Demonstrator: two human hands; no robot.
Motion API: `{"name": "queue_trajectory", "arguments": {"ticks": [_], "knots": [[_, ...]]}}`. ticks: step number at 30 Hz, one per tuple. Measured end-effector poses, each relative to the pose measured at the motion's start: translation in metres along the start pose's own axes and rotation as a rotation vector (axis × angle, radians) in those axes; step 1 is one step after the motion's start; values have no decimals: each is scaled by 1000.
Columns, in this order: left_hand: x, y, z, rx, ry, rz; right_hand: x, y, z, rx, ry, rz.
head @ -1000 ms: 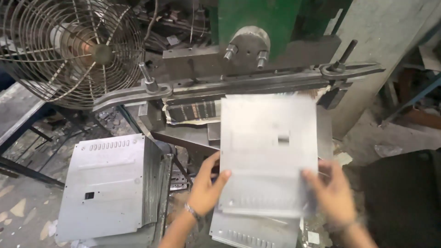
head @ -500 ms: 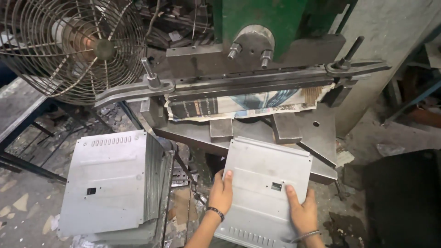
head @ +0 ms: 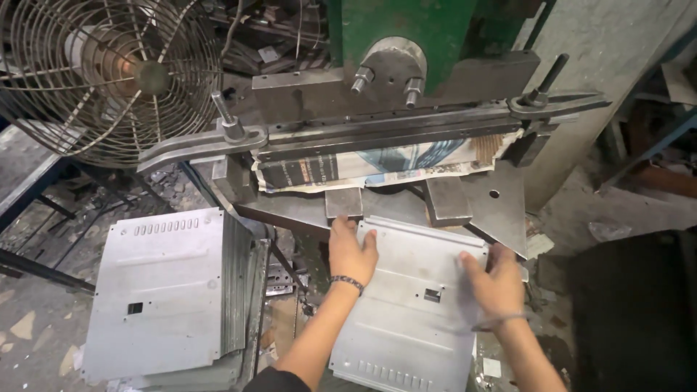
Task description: Operating an industrial press to stamp or shape metal plate components.
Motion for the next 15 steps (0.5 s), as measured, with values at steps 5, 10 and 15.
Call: {"name": "queue_trajectory", "arguments": {"ticks": [5, 10, 15], "knots": [[-21, -18, 13, -69, 166, -120, 21, -25, 3, -131, -337, -32], [-12, -22, 10, -105, 294, -235, 14, -16, 5, -44, -361, -68], [-14, -17, 9, -111, 340, -239, -13, 7, 9, 6, -425, -56]]}}
Point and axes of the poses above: each hand's wrist, its own z-axis away from the middle knuckle, its own y-axis out of the back of the hand, x = y × z, the point moved 9 cm from there along -z, towards the middle knuckle, and after that the axes turned 15 degrees about x, right-handed, at the moved point
